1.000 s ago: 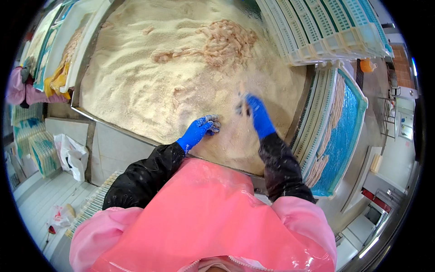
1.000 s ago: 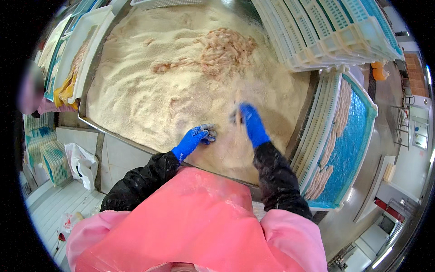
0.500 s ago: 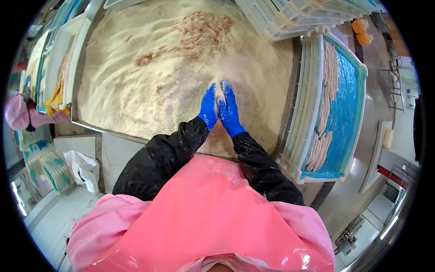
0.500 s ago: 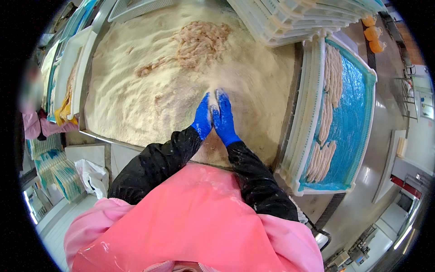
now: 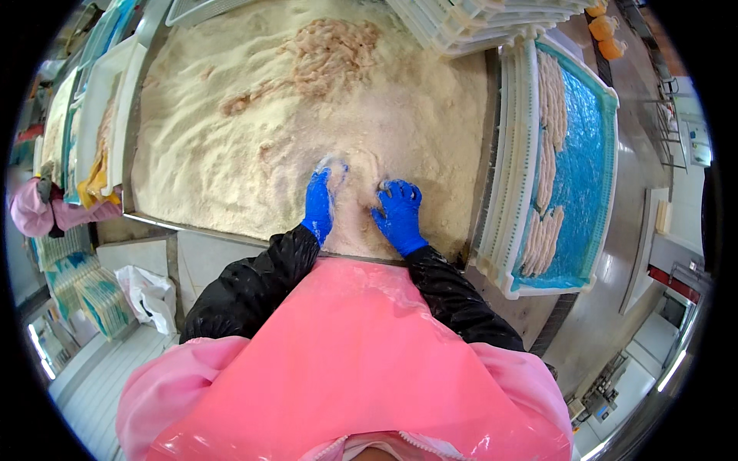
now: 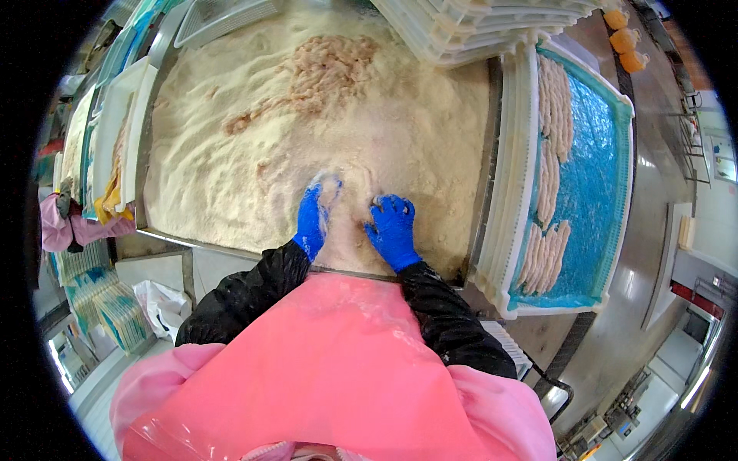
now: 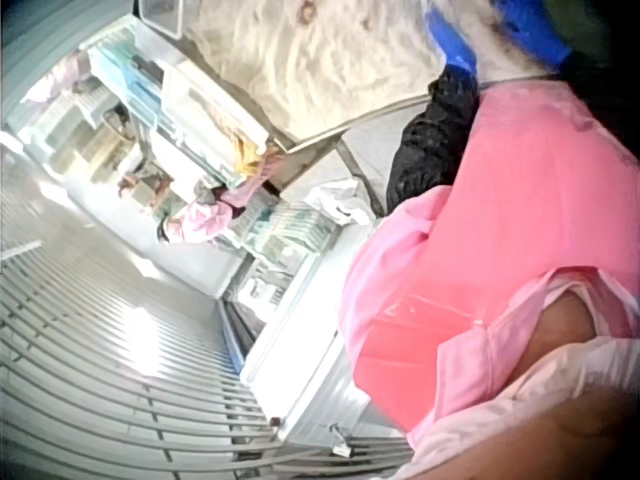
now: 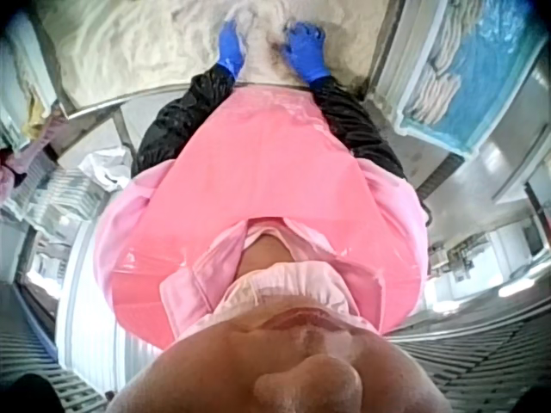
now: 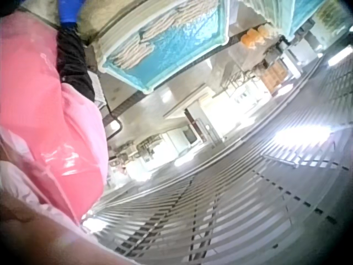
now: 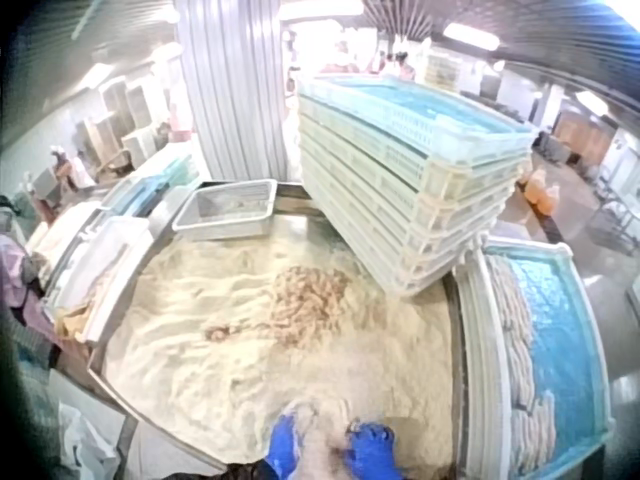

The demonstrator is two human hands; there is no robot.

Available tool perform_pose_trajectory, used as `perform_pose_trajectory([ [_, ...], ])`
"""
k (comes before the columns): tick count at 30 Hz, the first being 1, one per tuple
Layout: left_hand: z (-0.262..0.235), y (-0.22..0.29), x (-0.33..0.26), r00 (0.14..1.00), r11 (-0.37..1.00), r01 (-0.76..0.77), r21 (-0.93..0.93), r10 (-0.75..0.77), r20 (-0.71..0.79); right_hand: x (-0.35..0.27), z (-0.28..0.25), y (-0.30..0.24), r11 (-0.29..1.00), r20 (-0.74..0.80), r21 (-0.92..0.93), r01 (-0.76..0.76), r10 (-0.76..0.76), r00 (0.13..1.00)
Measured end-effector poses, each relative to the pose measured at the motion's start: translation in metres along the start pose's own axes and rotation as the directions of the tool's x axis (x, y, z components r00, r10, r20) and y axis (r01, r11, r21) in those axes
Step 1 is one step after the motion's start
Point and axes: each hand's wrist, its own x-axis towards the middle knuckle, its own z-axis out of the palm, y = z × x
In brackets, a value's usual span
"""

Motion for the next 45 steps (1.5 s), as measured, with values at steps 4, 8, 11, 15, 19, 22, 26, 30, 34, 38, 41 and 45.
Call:
perform_pose_trajectory([
  [4, -0.007, 0.0, 0.007, 0.999, 1.0, 0.021, -0.013, -0.021, 0.049, -0.014, -0.004, -0.01, 0.897, 0.047, 0.309, -0.317, 0.318, 0.947],
  [8, -0.011, -0.003, 0.007, 0.997, 0.998, 0.054, -0.018, -0.053, 0.055, -0.039, -0.011, -0.002, 0.912, 0.131, 0.228, -0.342, 0.32, 0.939],
  [11, -0.007, -0.001, 0.005, 0.998, 0.998, 0.036, 0.053, -0.038, 0.049, -0.044, -0.019, -0.002, 0.856, 0.069, 0.321, -0.406, 0.406, 0.911],
  [15, 0.004, 0.006, -0.01, 1.0, 0.945, -0.02, 0.327, 0.021, 0.002, -0.035, -0.032, -0.005, 0.871, -0.116, 0.333, -0.36, 0.417, 0.902],
  [19, 0.005, 0.005, -0.018, 0.877, 0.365, -0.466, 0.806, 0.315, 0.364, -0.043, -0.028, -0.004, 0.829, -0.056, 0.354, -0.434, 0.481, 0.875],
  [22, 0.025, 0.012, -0.028, 0.727, -0.146, -0.642, 0.753, 0.198, 0.658, -0.047, -0.013, 0.02, 0.742, -0.134, 0.524, -0.419, 0.558, 0.819],
  [26, 0.038, -0.003, -0.028, 0.783, -0.158, -0.589, 0.793, 0.133, 0.608, -0.021, -0.03, 0.015, 0.281, 0.151, 0.832, -0.479, 0.716, 0.682],
  [30, 0.027, -0.015, -0.011, 0.813, 0.033, -0.512, 0.858, 0.343, 0.471, -0.017, -0.054, 0.0, 0.939, -0.101, 0.308, -0.154, 0.193, 0.976],
  [34, 0.012, -0.001, -0.019, 0.861, 0.106, -0.429, 0.897, 0.349, 0.37, -0.039, -0.04, 0.003, 0.991, 0.199, 0.124, -0.055, 0.029, 0.98],
  [38, 0.008, -0.001, -0.027, 0.809, -0.011, -0.506, 0.863, 0.342, 0.478, -0.031, -0.015, 0.023, 0.882, -0.098, 0.342, -0.325, 0.378, 0.921],
  [41, 0.012, -0.006, -0.035, 0.786, -0.107, -0.545, 0.832, 0.279, 0.551, -0.006, 0.004, 0.036, 0.958, -0.27, 0.151, -0.243, 0.276, 0.922],
  [45, 0.01, -0.01, -0.04, 0.784, -0.127, -0.513, 0.849, 0.333, 0.524, -0.002, 0.016, 0.058, 0.821, -0.081, 0.297, -0.488, 0.531, 0.844],
])
